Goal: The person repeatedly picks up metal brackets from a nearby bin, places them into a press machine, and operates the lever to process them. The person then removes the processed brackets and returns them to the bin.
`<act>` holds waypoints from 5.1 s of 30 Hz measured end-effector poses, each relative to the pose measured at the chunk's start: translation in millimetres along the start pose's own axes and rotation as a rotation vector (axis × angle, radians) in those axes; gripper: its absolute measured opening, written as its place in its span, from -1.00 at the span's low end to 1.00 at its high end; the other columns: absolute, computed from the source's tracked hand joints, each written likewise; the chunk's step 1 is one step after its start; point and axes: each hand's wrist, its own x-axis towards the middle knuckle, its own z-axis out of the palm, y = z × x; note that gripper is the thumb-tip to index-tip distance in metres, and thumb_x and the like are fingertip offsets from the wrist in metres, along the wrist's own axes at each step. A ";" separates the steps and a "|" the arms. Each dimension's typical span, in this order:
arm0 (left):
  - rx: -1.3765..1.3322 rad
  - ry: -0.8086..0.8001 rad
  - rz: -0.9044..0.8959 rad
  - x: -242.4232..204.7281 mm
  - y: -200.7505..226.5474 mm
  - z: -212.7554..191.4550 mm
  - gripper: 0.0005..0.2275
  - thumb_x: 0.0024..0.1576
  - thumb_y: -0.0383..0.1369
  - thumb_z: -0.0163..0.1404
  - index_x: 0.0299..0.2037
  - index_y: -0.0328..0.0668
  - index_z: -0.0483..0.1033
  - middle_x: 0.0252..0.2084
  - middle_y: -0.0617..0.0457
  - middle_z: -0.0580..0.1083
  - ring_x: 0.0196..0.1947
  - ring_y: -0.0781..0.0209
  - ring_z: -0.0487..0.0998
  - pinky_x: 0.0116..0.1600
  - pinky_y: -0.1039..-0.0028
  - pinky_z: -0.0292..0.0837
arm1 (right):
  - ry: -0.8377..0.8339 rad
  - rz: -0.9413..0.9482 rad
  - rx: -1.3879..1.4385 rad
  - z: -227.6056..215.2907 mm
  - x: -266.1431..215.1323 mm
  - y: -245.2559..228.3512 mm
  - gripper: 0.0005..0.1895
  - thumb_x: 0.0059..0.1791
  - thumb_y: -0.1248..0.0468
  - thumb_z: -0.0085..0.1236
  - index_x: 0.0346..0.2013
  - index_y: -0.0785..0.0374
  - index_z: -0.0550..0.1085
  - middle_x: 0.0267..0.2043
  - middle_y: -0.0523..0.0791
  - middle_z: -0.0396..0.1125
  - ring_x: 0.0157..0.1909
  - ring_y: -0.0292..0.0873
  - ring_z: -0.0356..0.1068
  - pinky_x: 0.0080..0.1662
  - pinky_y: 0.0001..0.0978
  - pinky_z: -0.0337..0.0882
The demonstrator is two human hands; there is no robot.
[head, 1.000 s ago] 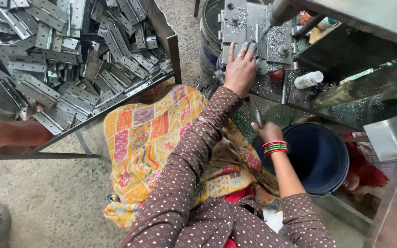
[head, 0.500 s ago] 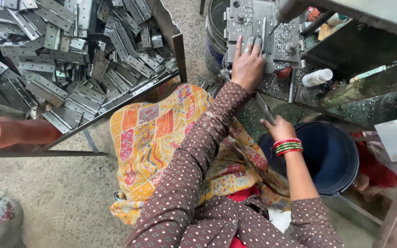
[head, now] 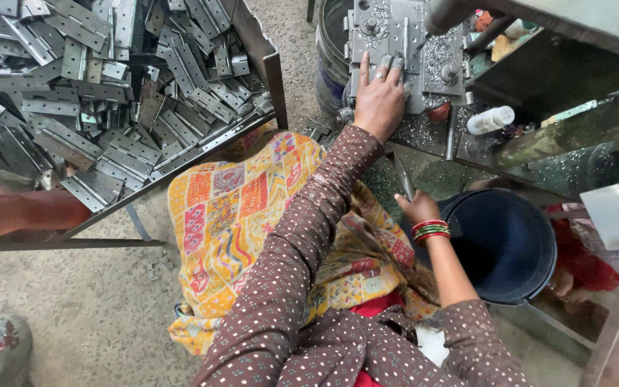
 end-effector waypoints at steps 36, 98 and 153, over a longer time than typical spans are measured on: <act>0.319 -0.219 -0.312 -178.5 -351.7 -16.8 -0.75 0.10 -0.31 -0.01 -0.05 0.12 0.63 0.05 0.04 0.50 0.28 -0.01 0.34 0.33 -0.23 0.03 | -0.121 0.234 0.088 -103.4 -35.6 -80.2 -0.51 -0.01 -0.08 0.24 -0.46 0.30 0.38 -0.65 -0.11 0.22 -0.69 -0.19 0.20 -0.55 -0.27 0.22; 0.016 -0.123 0.011 -37.3 -53.4 -70.5 -0.53 0.15 -0.37 0.03 0.32 0.13 0.37 0.16 -0.01 0.38 0.14 0.00 0.40 0.13 0.11 0.30 | -0.029 0.034 -0.165 -76.1 -28.5 -57.2 -0.39 -0.05 -0.23 0.17 -0.19 0.31 0.55 -0.23 0.21 0.48 -0.11 0.29 0.48 -0.03 0.08 0.43; 0.010 -0.163 -0.004 -11.3 -0.3 0.2 -0.76 0.12 -0.36 -0.06 -0.14 -0.28 0.62 0.20 -0.16 0.45 0.34 -0.09 0.32 0.52 -0.18 -0.24 | 0.227 -0.073 -0.048 47.8 -12.8 13.2 -0.45 0.01 -0.16 0.13 -0.31 0.35 0.52 -0.32 0.23 0.44 -0.20 0.35 0.46 -0.15 0.13 0.43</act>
